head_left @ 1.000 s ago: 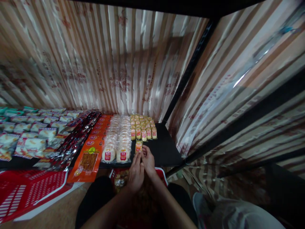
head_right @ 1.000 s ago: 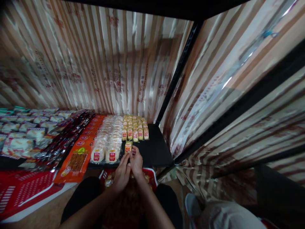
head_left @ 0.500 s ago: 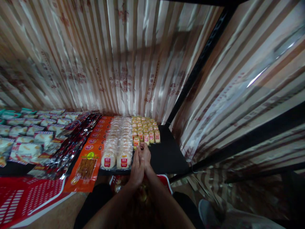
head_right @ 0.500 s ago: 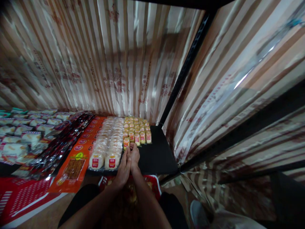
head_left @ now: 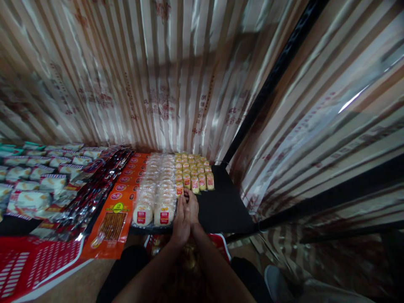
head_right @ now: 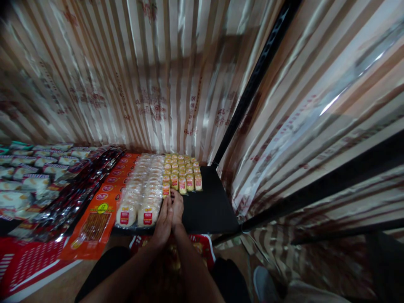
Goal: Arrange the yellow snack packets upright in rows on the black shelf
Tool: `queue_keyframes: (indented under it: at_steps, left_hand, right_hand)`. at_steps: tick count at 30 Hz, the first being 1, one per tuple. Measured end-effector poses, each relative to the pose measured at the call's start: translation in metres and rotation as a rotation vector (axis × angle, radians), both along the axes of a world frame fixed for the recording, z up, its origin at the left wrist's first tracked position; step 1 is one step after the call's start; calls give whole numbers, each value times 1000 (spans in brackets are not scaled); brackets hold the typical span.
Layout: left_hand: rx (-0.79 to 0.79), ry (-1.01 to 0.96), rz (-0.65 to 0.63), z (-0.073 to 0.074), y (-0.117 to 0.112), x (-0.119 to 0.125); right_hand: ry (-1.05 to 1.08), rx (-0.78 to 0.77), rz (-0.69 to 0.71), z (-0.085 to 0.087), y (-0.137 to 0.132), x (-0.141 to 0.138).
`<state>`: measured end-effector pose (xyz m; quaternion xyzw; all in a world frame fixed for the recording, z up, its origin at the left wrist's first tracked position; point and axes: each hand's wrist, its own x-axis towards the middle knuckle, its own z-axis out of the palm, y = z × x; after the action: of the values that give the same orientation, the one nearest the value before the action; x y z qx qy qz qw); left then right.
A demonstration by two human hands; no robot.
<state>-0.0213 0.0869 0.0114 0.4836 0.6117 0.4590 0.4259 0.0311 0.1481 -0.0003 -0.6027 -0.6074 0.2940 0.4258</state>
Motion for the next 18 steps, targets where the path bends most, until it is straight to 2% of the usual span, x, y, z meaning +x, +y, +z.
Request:
queue_keyframes:
  at_steps: [7, 12, 15, 18]
  left_hand:
    - [36, 10, 39, -6, 2, 4]
    - [93, 98, 24, 4, -3, 6]
    - [145, 181, -17, 13, -14, 7]
    - [198, 272, -69, 17, -34, 9]
  right_hand:
    - [-59, 50, 21, -9, 3, 1]
    - [16, 68, -24, -8, 0, 3]
    - [47, 133, -52, -4, -12, 9]
    - [58, 202, -59, 1, -37, 17]
